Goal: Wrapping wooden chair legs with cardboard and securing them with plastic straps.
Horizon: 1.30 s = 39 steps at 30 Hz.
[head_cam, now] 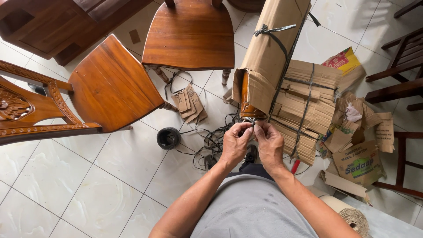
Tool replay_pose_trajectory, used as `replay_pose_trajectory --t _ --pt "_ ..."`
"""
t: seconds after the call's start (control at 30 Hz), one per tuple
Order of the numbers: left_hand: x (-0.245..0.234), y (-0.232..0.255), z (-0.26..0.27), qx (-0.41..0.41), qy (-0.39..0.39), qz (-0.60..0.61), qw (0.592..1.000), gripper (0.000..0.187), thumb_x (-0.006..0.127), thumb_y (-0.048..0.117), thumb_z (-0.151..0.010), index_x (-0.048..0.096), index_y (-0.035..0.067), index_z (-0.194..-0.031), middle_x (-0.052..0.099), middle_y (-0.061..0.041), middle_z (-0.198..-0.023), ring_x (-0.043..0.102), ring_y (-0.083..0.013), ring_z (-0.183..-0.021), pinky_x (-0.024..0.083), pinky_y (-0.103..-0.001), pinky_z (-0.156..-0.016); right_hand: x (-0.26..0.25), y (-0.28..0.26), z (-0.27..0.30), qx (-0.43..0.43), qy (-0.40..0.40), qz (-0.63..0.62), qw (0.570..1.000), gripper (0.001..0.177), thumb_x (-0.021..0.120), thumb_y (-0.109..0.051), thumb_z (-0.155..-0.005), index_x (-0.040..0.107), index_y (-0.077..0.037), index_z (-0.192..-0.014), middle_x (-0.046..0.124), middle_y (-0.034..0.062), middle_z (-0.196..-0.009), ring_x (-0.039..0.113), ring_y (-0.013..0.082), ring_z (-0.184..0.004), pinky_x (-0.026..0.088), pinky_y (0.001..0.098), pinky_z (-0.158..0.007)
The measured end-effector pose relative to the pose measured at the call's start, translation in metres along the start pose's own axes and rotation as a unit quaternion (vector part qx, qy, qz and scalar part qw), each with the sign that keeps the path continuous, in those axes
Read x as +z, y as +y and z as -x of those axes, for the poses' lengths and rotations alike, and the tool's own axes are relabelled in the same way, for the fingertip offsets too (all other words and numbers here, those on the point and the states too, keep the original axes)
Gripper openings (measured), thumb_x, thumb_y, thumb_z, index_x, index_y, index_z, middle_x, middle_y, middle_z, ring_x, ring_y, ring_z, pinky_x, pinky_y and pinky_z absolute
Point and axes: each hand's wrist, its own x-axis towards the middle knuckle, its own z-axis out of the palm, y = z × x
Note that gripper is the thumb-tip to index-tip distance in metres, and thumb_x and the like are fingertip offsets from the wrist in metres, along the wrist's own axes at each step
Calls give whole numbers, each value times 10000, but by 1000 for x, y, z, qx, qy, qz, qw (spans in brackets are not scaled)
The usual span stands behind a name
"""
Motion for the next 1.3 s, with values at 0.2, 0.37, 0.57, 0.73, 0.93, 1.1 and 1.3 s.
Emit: replay_pose_trajectory --t 0.2,0.37,0.57,0.73,0.93,1.1,1.3 --pt "2 14 1 -29 -55 84 995 171 713 153 -953 769 63 -1088 673 -41 -905 572 -75 -871 507 -259 -749 -4 30 -12 23 20 -51 998 132 708 -76 -971 720 -8 -1083 710 73 -791 634 88 -707 532 190 -622" --pt "-6 -9 -6 -32 -47 38 998 159 745 150 -930 790 74 -1061 694 -72 -883 616 -93 -840 514 -270 -715 -2 29 -15 -18 31 43 998 80 692 -118 -1002 720 -48 -1029 680 58 -728 598 86 -661 495 210 -578" --pt "-8 -7 -5 -10 -28 0 1000 150 757 162 -909 800 89 -1034 712 -86 -863 656 -123 -830 538 -302 -726 3 33 -14 -39 32 125 991 130 594 -154 -1057 675 -56 -1030 636 80 -699 590 133 -635 492 268 -552" --pt "-6 9 -1 -2 -26 -36 999 126 741 173 -913 804 115 -1006 726 -66 -781 696 -157 -764 555 -319 -687 17 19 -10 0 70 57 996 154 530 -154 -1074 642 -80 -997 563 30 -679 541 100 -603 481 216 -564" --pt "-19 4 4 18 -38 -45 998 100 714 166 -943 794 115 -975 711 -77 -737 659 -147 -721 527 -320 -637 22 26 -21 23 106 -3 994 170 466 -99 -1088 587 -82 -970 504 -3 -659 497 64 -551 440 163 -523" --pt "-27 4 11 31 -43 -69 996 87 704 133 -955 784 105 -938 711 -90 -701 686 -177 -686 523 -314 -601 23 33 -27 63 129 -52 988 155 457 -113 -1075 564 -106 -963 500 39 -618 540 104 -508 485 212 -451" --pt "-27 -1 16 12 -49 -70 996 76 714 151 -935 783 127 -954 710 -95 -708 660 -161 -694 522 -335 -612 25 31 -35 121 167 -149 967 129 472 -137 -1050 567 -93 -975 517 41 -640 538 123 -512 506 194 -483"
